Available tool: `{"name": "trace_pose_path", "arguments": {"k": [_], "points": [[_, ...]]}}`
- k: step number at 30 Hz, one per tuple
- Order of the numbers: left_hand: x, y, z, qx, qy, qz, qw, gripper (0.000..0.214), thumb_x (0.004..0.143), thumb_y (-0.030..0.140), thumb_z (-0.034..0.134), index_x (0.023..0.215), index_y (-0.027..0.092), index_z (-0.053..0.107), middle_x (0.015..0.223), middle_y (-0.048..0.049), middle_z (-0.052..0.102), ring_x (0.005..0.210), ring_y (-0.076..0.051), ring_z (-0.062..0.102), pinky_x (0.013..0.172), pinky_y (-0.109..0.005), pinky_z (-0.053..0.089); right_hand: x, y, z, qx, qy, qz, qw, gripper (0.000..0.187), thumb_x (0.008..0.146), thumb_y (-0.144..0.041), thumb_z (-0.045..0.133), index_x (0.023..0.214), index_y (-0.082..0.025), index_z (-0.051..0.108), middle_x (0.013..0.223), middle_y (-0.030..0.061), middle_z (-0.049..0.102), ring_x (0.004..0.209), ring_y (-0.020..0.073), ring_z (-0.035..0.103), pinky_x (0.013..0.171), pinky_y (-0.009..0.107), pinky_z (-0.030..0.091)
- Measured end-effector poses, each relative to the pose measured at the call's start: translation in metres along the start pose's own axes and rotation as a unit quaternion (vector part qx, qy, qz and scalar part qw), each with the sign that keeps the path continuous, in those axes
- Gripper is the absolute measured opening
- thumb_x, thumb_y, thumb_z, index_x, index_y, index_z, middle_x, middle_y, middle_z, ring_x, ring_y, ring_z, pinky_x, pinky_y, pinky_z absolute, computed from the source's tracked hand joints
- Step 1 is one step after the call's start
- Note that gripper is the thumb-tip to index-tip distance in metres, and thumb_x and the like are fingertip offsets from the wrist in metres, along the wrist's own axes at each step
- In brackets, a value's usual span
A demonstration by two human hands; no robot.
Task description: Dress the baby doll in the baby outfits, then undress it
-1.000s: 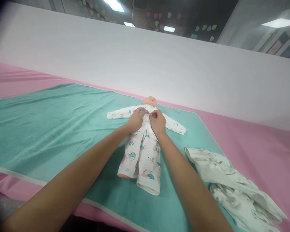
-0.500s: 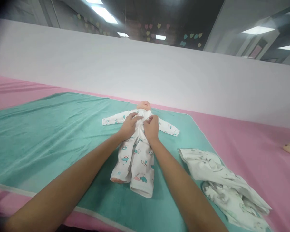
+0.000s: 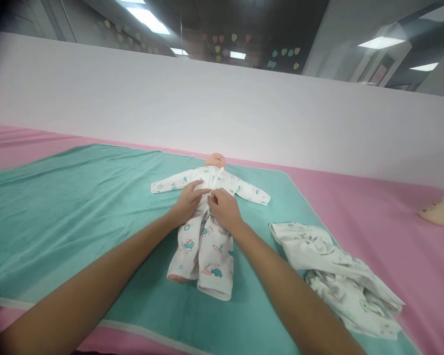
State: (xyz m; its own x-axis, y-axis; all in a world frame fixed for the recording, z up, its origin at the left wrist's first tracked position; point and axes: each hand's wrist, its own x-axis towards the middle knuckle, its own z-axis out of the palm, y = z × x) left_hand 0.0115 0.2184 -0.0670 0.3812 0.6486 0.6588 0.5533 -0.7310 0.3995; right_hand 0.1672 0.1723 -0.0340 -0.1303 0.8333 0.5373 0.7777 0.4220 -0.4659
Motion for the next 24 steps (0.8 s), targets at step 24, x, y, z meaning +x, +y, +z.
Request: {"name": "trace_pose_path", "arguments": {"k": [24], "points": [[0.005,0.024,-0.005,0.04,-0.043,-0.025,0.998,0.038,0.075,0.0,0.04,0.093,0.023,0.064,0.13,-0.0033,0.047,0.124,-0.023,0.036,0.103,-0.043,0.032,-0.003,0.018,0.01,0.171,0.101,0.129,0.972,0.022,0.079,-0.037,0.056,0.066,-0.021,0.049,0.062,-0.0042,0.049,0.058,0.013,0.043,0.057,0.027,0.036]]}}
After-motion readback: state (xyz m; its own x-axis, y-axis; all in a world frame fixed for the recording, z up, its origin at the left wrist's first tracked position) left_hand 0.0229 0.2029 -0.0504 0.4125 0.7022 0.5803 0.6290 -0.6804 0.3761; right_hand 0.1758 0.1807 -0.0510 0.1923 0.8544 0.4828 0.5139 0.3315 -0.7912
